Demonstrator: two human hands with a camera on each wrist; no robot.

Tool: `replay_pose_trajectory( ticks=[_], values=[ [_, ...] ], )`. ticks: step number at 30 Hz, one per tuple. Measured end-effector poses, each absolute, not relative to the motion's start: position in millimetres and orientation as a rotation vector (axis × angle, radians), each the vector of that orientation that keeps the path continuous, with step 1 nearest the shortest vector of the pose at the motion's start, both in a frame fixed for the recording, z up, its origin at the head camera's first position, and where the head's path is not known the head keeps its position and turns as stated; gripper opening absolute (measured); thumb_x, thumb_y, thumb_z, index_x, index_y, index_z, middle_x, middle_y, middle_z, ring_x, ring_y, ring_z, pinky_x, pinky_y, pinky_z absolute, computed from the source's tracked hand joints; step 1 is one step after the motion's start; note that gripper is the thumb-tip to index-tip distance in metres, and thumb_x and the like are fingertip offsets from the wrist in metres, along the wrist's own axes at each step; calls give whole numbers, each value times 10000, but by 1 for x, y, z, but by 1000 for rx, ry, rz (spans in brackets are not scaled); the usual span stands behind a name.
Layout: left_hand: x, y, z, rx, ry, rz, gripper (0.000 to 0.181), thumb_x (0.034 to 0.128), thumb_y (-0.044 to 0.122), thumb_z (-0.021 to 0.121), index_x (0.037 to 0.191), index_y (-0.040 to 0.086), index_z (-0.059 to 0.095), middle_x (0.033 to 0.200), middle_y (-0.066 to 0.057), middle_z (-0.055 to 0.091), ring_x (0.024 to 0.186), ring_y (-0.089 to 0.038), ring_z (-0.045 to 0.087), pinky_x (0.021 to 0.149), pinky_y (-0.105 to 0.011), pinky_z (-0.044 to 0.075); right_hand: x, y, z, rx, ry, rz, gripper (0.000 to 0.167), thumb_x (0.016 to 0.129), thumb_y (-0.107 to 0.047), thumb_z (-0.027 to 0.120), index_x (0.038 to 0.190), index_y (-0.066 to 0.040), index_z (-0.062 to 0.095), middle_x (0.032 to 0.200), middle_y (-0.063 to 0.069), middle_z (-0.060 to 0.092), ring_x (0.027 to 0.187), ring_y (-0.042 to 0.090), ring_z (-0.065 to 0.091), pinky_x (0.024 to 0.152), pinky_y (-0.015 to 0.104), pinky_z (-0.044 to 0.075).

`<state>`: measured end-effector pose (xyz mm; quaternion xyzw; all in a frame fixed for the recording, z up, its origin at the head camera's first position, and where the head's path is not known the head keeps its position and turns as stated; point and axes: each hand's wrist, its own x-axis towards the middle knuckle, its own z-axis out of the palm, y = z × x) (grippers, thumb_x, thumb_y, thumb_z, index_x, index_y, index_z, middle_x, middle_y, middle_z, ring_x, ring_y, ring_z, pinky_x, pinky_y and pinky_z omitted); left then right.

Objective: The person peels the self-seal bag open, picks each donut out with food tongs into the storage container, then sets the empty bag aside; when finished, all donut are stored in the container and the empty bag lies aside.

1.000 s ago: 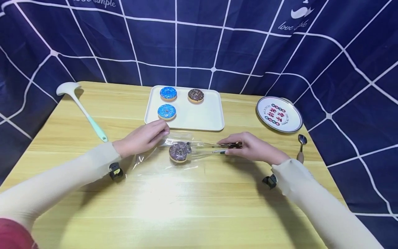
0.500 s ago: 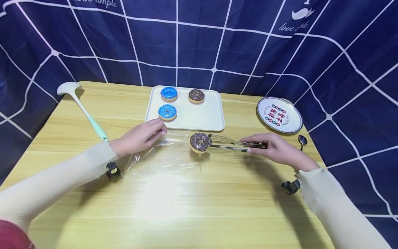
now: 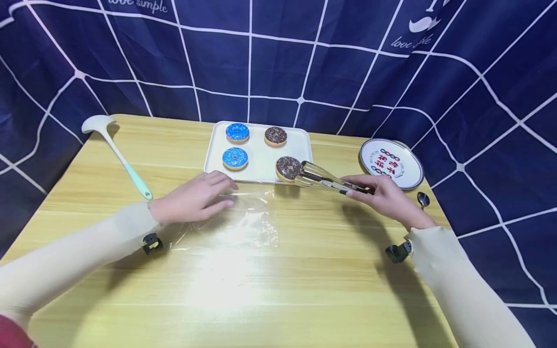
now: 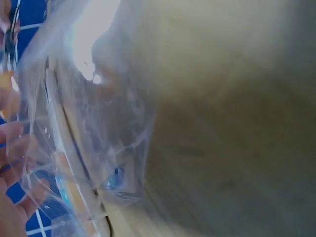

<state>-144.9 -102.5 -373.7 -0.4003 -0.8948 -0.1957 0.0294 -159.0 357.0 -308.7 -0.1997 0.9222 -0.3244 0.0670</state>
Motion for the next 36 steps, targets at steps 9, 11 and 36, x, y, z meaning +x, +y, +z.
replay_pose_trajectory(
  ticks=[9, 11, 36],
  values=[
    [-126, -105, -383, -1420, -2913, -250, 727, 1065, 582, 456, 1640, 152, 342, 1702, -110, 353, 1590, -345, 320, 1284, -611, 273, -185, 326, -326, -589, 2855, -879, 388, 1003, -168, 716, 1376, -69, 677, 1348, 225, 694, 633, -12, 477, 592, 186, 435],
    [-125, -105, -386, -1441, -2918, -234, 732, 1065, 579, 460, 1647, 157, 325, 1713, -99, 331, 1601, -331, 300, 1296, -600, 254, -190, 321, -330, -608, 2861, -859, 393, 998, -159, 721, 1371, -46, 674, 1341, 245, 691, 580, 25, 424, 568, 213, 412],
    [-123, -109, -395, -1562, -2993, -219, 785, 1066, 570, 449, 1681, 154, 197, 1773, -83, 139, 1646, -329, 148, 1323, -626, 121, -204, 300, -353, -616, 2902, -795, 369, 986, -110, 723, 1337, -1, 688, 1296, 226, 719, 733, 92, 515, 628, 186, 420]
  ],
)
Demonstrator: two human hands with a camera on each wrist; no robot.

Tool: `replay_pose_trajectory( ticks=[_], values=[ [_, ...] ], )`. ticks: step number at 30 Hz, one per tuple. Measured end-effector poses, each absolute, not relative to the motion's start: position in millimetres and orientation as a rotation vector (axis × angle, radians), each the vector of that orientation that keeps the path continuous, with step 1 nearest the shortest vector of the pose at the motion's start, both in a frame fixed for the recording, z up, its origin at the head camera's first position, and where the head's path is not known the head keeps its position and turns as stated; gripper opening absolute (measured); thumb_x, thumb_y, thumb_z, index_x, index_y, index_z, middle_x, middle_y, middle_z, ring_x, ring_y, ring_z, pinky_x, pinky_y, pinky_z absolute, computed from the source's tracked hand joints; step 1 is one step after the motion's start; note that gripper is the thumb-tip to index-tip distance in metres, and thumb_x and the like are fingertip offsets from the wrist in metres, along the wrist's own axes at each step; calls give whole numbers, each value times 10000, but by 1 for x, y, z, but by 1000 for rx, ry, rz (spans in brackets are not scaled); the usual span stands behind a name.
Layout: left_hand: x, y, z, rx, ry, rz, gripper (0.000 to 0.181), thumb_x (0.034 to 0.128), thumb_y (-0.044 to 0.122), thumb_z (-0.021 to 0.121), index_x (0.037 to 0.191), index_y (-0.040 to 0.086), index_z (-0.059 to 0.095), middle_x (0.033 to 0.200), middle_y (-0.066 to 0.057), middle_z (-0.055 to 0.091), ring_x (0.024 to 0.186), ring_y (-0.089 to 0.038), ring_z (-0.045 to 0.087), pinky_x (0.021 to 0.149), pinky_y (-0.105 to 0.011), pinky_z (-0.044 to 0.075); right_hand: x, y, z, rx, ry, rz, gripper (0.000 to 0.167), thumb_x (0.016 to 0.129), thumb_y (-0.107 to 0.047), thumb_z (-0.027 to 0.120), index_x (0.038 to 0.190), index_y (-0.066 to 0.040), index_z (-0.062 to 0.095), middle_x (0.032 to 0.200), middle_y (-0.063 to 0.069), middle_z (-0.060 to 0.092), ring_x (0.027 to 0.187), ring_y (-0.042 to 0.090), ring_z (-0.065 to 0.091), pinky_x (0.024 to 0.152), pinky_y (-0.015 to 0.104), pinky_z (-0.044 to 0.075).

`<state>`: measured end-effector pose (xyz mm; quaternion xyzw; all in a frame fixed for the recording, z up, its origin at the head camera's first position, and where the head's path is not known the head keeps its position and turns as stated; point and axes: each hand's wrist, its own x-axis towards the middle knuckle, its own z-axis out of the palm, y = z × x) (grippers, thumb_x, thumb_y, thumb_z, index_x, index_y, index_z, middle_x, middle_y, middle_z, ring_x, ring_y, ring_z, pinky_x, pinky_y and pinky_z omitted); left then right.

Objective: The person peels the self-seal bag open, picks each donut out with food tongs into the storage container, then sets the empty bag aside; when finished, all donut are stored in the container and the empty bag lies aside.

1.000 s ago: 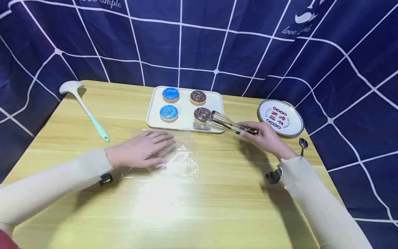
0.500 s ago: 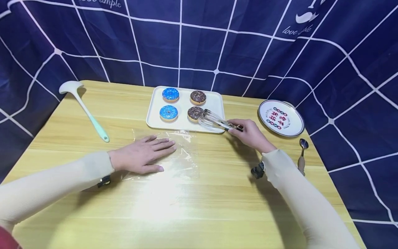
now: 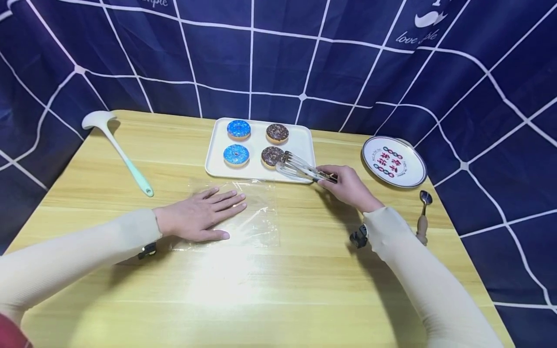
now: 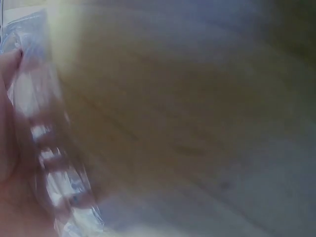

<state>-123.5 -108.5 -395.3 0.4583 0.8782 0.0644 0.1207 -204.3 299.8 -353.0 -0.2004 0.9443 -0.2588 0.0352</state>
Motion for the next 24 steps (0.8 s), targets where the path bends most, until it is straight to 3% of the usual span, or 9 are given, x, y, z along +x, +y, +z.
replay_pose_trajectory(
  ticks=[3, 10, 19, 24],
  values=[
    [-123, -109, -395, 1331, 2564, 188, 789, 1065, 575, 446, 1683, 154, 191, 1775, -81, 132, 1648, -328, 140, 1325, -625, 112, -205, 299, -354, -615, 2903, -776, 372, 986, -110, 724, 1341, -5, 686, 1286, 217, 726, 792, 126, 547, 653, 180, 431],
    [-122, -110, -395, 1307, 2554, 191, 787, 1067, 575, 443, 1685, 163, 183, 1777, -72, 118, 1651, -322, 123, 1328, -619, 103, -206, 298, -358, -587, 2869, -788, 396, 982, -116, 728, 1357, -1, 670, 1226, 227, 727, 630, 71, 482, 567, 220, 421],
    [-123, -108, -395, 1324, 2588, 199, 780, 1063, 574, 448, 1679, 158, 211, 1772, -76, 153, 1647, -316, 156, 1322, -622, 128, -204, 301, -353, -585, 2892, -752, 409, 991, -138, 722, 1380, -28, 657, 1301, 217, 713, 961, 257, 607, 765, 160, 433],
    [-123, -108, -396, 1313, 2589, 234, 787, 1056, 571, 465, 1676, 151, 224, 1769, -76, 168, 1644, -317, 169, 1319, -626, 134, -200, 310, -349, -547, 2895, -843, 429, 996, -173, 726, 1399, -50, 647, 1296, 218, 715, 1003, 166, 612, 789, 110, 437]
  ],
)
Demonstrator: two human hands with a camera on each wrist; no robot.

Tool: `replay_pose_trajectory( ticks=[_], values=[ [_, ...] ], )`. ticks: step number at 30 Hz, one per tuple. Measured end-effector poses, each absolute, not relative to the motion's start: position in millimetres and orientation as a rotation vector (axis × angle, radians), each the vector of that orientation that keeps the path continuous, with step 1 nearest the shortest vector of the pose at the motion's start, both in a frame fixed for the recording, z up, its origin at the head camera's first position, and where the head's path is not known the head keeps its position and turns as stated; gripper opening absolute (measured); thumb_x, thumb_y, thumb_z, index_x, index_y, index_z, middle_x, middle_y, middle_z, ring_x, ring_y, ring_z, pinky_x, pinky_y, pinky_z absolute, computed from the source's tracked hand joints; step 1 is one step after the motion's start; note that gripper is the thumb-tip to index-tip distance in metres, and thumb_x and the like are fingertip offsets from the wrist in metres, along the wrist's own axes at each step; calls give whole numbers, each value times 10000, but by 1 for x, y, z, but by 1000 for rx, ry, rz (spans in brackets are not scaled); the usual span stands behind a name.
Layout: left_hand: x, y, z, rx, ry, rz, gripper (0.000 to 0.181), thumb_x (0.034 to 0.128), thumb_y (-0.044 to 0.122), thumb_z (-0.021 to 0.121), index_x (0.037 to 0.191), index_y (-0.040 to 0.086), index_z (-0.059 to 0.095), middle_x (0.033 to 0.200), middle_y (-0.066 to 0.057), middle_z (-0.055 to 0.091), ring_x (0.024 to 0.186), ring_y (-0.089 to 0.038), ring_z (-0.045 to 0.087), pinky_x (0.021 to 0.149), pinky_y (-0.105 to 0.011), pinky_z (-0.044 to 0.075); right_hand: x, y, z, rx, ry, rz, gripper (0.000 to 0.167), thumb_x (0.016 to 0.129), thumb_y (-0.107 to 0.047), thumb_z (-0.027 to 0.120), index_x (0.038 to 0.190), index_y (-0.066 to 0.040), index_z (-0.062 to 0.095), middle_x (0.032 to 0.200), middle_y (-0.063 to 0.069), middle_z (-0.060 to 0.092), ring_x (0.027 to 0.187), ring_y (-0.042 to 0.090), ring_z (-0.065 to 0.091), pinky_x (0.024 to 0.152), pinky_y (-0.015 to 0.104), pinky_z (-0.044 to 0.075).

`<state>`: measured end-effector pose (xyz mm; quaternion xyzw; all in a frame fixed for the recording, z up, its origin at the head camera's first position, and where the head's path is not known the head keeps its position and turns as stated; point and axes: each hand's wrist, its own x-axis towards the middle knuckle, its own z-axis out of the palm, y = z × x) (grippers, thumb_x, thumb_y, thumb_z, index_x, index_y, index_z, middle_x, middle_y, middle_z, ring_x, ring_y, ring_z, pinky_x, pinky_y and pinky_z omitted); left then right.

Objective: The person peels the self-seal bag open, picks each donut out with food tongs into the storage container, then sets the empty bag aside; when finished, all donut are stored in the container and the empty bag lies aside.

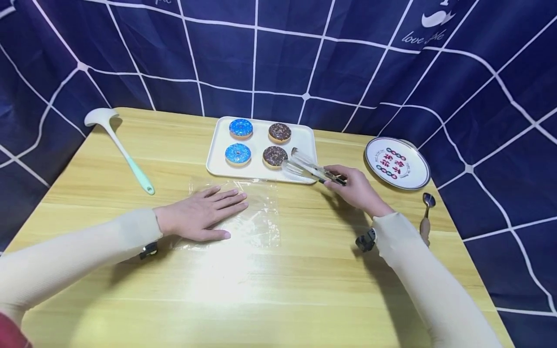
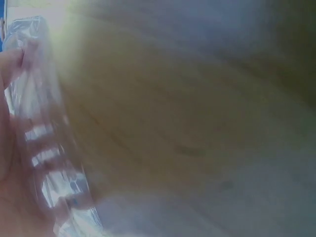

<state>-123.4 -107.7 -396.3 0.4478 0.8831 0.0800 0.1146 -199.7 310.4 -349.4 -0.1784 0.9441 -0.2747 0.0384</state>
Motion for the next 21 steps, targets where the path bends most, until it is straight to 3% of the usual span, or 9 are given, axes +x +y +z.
replay_pose_trajectory(
  ticks=[3, 6, 9, 13, 16, 18, 21],
  values=[
    [-124, -107, -396, 1302, 2595, 242, 794, 1048, 577, 481, 1674, 155, 234, 1765, -73, 187, 1641, -317, 182, 1319, -623, 144, -197, 319, -347, -513, 2910, -906, 443, 1008, -183, 712, 1416, -35, 623, 1304, 238, 703, 996, 16, 578, 789, 77, 433],
    [-124, -106, -396, 1296, 2598, 238, 802, 1041, 585, 496, 1673, 160, 244, 1759, -73, 209, 1637, -319, 198, 1315, -622, 164, -193, 327, -348, -467, 2928, -940, 461, 1031, -186, 676, 1439, 7, 578, 1309, 280, 679, 993, -18, 560, 777, 54, 429],
    [-125, -106, -394, 1299, 2593, 240, 802, 1037, 588, 507, 1670, 164, 256, 1754, -74, 227, 1633, -322, 213, 1311, -623, 183, -190, 336, -350, -415, 2957, -916, 489, 1059, -202, 627, 1470, 40, 519, 1345, 318, 633, 1057, 128, 584, 805, 103, 420],
    [-126, -106, -392, 1308, 2589, 249, 785, 1041, 583, 504, 1664, 164, 276, 1749, -75, 246, 1627, -327, 232, 1304, -626, 203, -184, 347, -352, -378, 2984, -862, 488, 1079, -194, 579, 1477, 70, 482, 1394, 345, 568, 1095, 361, 557, 910, 351, 439],
    [-127, -105, -392, 1323, 2599, 246, 762, 1050, 574, 494, 1656, 154, 301, 1739, -87, 272, 1619, -337, 253, 1295, -632, 224, -182, 355, -354, -383, 3001, -831, 447, 1074, -152, 573, 1436, 102, 502, 1361, 355, 570, 1105, 423, 554, 948, 497, 428],
    [-127, -104, -392, 1332, 2611, 233, 747, 1056, 570, 480, 1652, 151, 312, 1734, -90, 285, 1616, -335, 262, 1295, -625, 235, -181, 359, -356, -390, 3015, -800, 424, 1068, -128, 580, 1407, 119, 517, 1295, 354, 598, 1095, 424, 576, 934, 453, 456],
    [-129, -103, -391, 1352, 2635, 220, 718, 1071, 560, 456, 1642, 142, 336, 1721, -99, 313, 1610, -333, 278, 1299, -601, 249, -181, 365, -359, -397, 3037, -743, 408, 1061, -116, 591, 1384, 126, 533, 1197, 333, 637, 1014, 389, 607, 836, 260, 444]
  ],
)
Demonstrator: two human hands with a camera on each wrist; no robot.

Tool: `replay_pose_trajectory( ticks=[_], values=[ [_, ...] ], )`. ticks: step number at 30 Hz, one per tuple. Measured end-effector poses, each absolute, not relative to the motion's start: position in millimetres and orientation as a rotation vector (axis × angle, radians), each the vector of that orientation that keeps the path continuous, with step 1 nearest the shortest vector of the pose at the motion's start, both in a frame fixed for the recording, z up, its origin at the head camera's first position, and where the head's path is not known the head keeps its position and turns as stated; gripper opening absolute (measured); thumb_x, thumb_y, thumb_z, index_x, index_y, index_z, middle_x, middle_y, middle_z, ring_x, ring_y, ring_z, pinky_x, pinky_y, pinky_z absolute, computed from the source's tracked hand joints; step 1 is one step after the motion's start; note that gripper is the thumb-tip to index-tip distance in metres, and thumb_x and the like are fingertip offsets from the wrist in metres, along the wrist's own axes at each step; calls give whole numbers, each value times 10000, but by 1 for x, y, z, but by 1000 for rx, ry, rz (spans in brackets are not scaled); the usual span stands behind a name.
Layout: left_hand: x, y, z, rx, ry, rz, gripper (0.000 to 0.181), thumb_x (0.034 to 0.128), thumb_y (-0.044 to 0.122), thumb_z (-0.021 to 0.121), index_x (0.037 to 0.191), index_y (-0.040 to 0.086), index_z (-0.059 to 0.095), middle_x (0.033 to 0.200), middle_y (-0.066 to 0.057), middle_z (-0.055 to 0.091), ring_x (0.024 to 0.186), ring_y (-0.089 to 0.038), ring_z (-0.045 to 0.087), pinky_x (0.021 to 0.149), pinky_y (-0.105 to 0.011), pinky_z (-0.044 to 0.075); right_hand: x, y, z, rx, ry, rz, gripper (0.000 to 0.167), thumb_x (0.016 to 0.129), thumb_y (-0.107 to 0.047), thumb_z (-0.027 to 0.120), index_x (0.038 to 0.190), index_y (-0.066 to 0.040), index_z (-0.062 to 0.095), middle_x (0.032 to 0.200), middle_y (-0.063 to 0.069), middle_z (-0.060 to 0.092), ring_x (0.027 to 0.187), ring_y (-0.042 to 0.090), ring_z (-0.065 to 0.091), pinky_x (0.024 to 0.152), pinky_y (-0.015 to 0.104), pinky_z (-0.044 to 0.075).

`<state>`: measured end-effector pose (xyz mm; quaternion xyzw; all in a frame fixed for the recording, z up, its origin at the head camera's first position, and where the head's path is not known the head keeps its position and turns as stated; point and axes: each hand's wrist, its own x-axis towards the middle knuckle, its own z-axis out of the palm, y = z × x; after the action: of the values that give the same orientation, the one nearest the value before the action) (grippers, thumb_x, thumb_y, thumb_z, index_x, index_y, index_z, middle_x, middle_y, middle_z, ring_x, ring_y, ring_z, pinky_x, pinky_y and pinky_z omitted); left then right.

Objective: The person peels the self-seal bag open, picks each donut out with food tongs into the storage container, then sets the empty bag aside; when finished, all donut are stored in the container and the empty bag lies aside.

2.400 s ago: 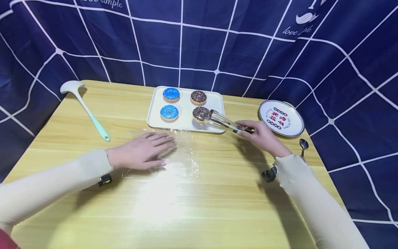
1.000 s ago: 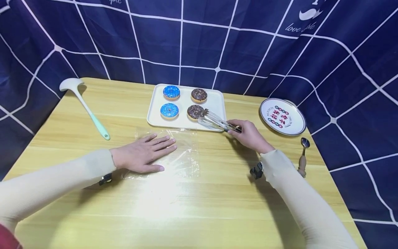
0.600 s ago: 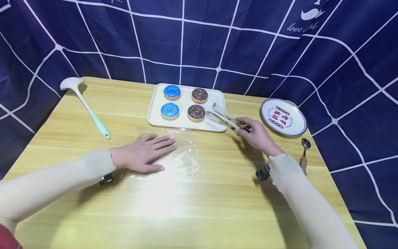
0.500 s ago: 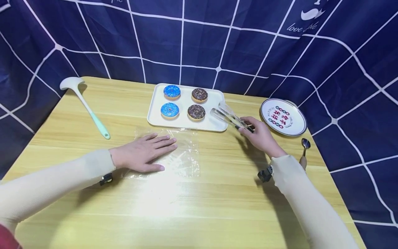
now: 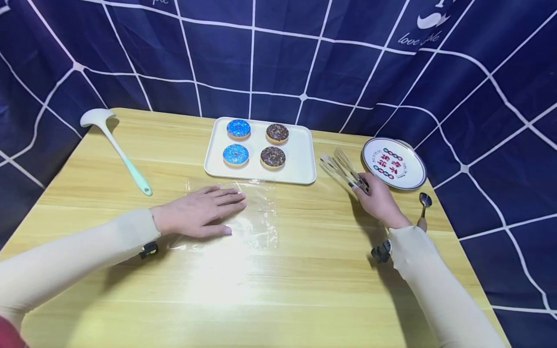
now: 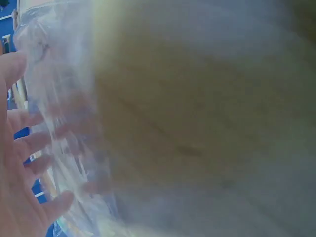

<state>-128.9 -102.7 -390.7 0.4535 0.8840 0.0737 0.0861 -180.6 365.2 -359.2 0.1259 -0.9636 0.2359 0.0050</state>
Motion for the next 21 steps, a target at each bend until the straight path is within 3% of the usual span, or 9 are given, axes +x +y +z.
replay_pose_trajectory(
  ticks=[4, 8, 14, 21],
  values=[
    [-132, -102, -389, 1387, 2687, 229, 648, 1093, 514, 439, 1611, 126, 402, 1693, -123, 367, 1590, -346, 322, 1295, -579, 279, -180, 370, -364, 413, -3021, 694, 394, 1053, -100, 604, 1362, 136, 546, 1110, 308, 653, 938, 352, 606, 764, 187, 403],
    [-137, -105, -383, 1407, 2767, 275, 571, 1096, 459, 473, 1556, 120, 491, 1645, -133, 447, 1548, -351, 398, 1265, -580, 338, -180, 373, -367, 419, -3030, 668, 391, 1047, -94, 614, 1351, 144, 552, 1086, 302, 651, 913, 343, 595, 781, 304, 437],
    [-146, -119, -372, 1363, 2883, 298, 576, 1091, 454, 486, 1562, 122, 482, 1637, -131, 458, 1523, -352, 428, 1235, -593, 373, -178, 373, -368, 420, -3057, 640, 401, 1039, -88, 625, 1350, 151, 541, 1122, 329, 654, 948, 387, 611, 829, 487, 466],
    [-156, -142, -361, 1304, 3004, 286, 592, 1084, 455, 502, 1591, 156, 443, 1650, -147, 432, 1529, -386, 403, 1203, -621, 384, -179, 374, -368, 445, -3052, 620, 358, 1028, -84, 643, 1320, 114, 580, 1098, 280, 680, 943, 349, 612, 823, 437, 466]
  ],
)
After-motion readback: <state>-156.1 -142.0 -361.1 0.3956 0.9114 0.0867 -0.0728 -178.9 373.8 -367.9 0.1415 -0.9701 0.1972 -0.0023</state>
